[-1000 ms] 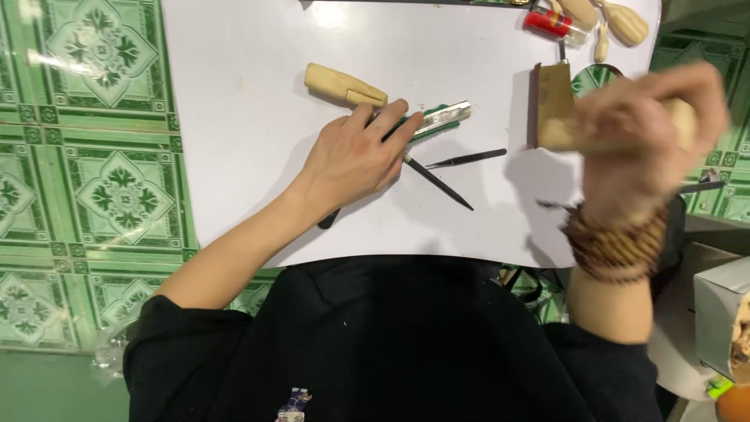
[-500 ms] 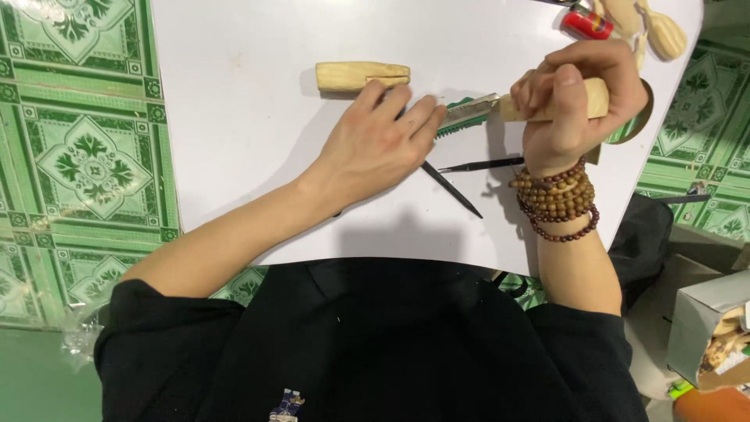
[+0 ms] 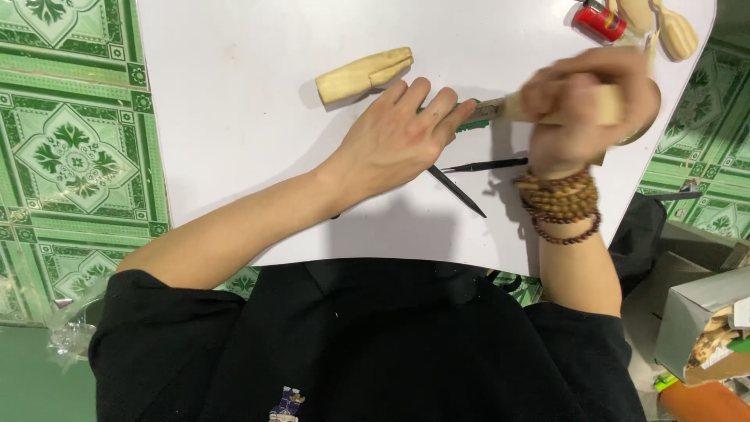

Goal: Carving a small wooden piece into a specific shape using a utility knife

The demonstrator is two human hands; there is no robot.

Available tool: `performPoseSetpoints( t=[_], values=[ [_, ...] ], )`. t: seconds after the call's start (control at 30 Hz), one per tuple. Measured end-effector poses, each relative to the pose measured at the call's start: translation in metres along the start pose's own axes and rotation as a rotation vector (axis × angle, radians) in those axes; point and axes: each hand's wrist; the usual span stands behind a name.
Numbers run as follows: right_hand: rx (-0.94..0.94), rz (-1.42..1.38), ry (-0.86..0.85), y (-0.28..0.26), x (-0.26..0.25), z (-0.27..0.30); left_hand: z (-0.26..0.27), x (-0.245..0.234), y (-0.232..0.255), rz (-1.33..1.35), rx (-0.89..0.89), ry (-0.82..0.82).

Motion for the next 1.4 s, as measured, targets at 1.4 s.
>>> performPoseSetpoints(
  t=[1.4],
  values=[
    [-0.036,0.084,-0.083,-0.023,0.001,-0.02,0.006,-0.002,0.013,0.122,-0.109,-0.113]
  ],
)
Point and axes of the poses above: each hand's wrist, its own z-axis away from the middle knuckle, its own x-axis out of the palm, y = z × x, and after that the axes turned 2 degrees about -z, right-handed
